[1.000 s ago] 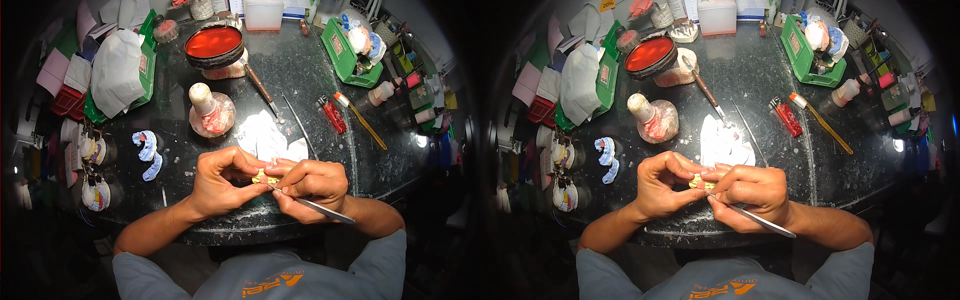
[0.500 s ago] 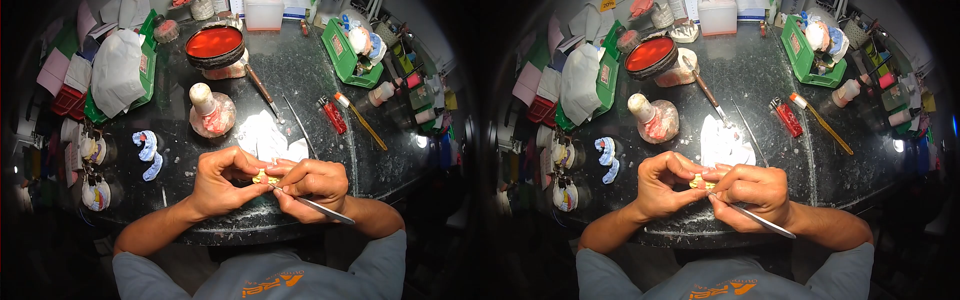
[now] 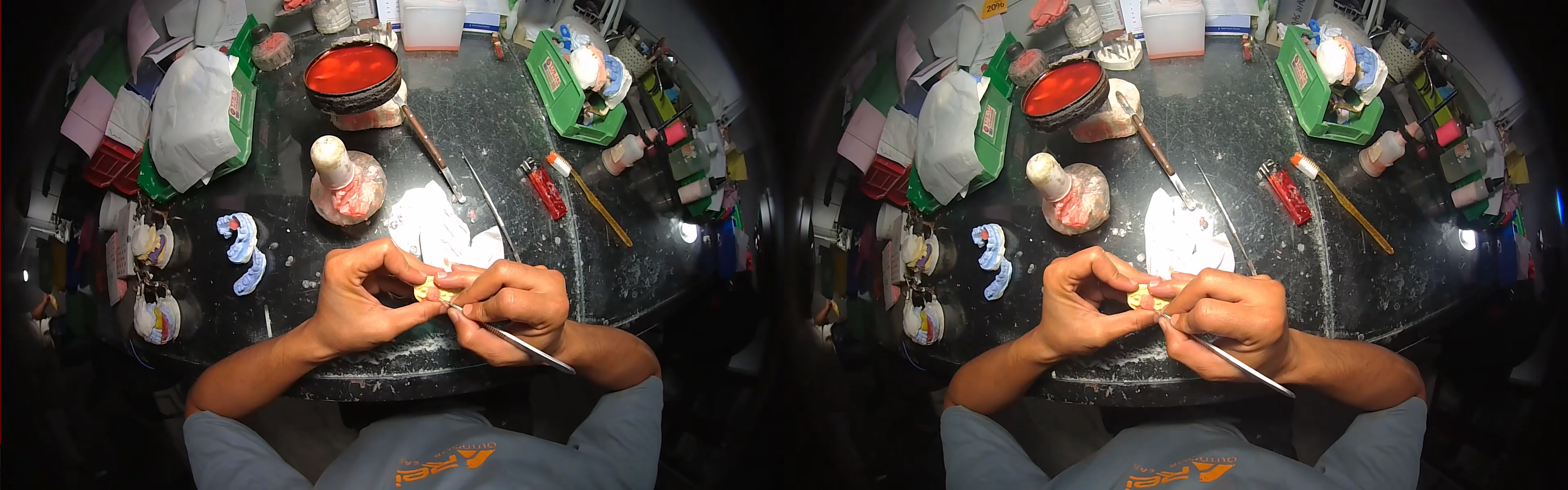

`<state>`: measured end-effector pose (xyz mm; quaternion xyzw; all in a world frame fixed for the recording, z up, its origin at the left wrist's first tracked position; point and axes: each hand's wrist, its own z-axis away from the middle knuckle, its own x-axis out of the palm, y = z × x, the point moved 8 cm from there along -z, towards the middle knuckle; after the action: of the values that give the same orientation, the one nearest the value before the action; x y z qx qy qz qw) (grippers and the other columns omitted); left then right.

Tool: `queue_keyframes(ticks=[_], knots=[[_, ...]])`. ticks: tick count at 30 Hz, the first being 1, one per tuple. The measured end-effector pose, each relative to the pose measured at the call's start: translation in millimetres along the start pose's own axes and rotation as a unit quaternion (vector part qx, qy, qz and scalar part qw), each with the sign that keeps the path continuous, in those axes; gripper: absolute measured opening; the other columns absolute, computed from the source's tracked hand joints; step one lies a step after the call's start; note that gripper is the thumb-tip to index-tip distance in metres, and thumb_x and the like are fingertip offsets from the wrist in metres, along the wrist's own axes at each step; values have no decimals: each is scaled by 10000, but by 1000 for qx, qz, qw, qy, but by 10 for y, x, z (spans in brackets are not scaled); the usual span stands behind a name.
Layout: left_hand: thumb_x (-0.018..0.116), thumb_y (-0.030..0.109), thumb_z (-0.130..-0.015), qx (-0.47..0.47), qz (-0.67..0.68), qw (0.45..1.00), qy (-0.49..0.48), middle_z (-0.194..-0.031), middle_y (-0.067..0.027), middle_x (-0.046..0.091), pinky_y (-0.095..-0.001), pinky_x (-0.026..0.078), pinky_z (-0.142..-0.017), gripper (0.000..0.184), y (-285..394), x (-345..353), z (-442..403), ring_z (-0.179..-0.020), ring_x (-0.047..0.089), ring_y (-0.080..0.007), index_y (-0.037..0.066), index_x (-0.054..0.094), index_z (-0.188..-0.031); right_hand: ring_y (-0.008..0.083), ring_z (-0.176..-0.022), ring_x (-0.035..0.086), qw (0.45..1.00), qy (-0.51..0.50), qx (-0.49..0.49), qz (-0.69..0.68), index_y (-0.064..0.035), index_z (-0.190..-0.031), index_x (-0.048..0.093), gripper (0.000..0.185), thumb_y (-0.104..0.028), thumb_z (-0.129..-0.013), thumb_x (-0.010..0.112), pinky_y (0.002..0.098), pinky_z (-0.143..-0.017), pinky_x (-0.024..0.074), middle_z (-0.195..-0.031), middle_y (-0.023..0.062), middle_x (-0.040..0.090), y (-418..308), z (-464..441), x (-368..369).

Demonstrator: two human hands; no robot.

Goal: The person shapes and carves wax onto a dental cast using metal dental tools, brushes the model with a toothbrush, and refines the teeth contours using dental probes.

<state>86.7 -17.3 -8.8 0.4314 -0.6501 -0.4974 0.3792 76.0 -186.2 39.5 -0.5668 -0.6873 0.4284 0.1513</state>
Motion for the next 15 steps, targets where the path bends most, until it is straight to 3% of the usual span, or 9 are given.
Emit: queue_keyframes(ticks=[2, 5, 8, 15], knots=[[883, -52, -831, -7, 8, 1000, 0, -1060, -201, 776, -320, 682, -831, 275, -5, 4, -1, -997, 777, -216, -39, 633, -946, 296, -932, 818, 1000, 0, 9, -6, -13, -739, 671, 175, 64, -788, 820, 366, -845, 679, -827, 104, 737, 17, 9, -10], [879, -47, -837, -9, 17, 1000, 1, -1077, -211, 777, -322, 686, -826, 273, -9, 11, -4, -1003, 779, -225, -43, 637, -964, 288, -870, 808, 1000, -22, -10, -20, 28, -816, 686, 153, 139, -793, 790, 451, -932, 673, -852, 149, 724, -14, -23, -6], [873, -44, -844, -12, 22, 1000, 3, -1089, -216, 777, -325, 688, -827, 268, -21, 6, -4, -1008, 778, -228, -45, 640, -976, 282, -888, 816, 1000, 4, 3, -7, -7, -751, 672, 170, 67, -788, 820, 353, -828, 683, -821, 110, 731, 23, -4, -12], [872, -38, -845, -17, 19, 1000, 16, -1080, -198, 784, -281, 675, -754, 252, -25, -8, -8, -980, 778, -202, -46, 664, -988, 267, -882, 814, 1000, 6, 10, -12, -9, -754, 666, 175, 75, -787, 817, 355, -829, 682, -820, 113, 733, 30, -23, -17]])
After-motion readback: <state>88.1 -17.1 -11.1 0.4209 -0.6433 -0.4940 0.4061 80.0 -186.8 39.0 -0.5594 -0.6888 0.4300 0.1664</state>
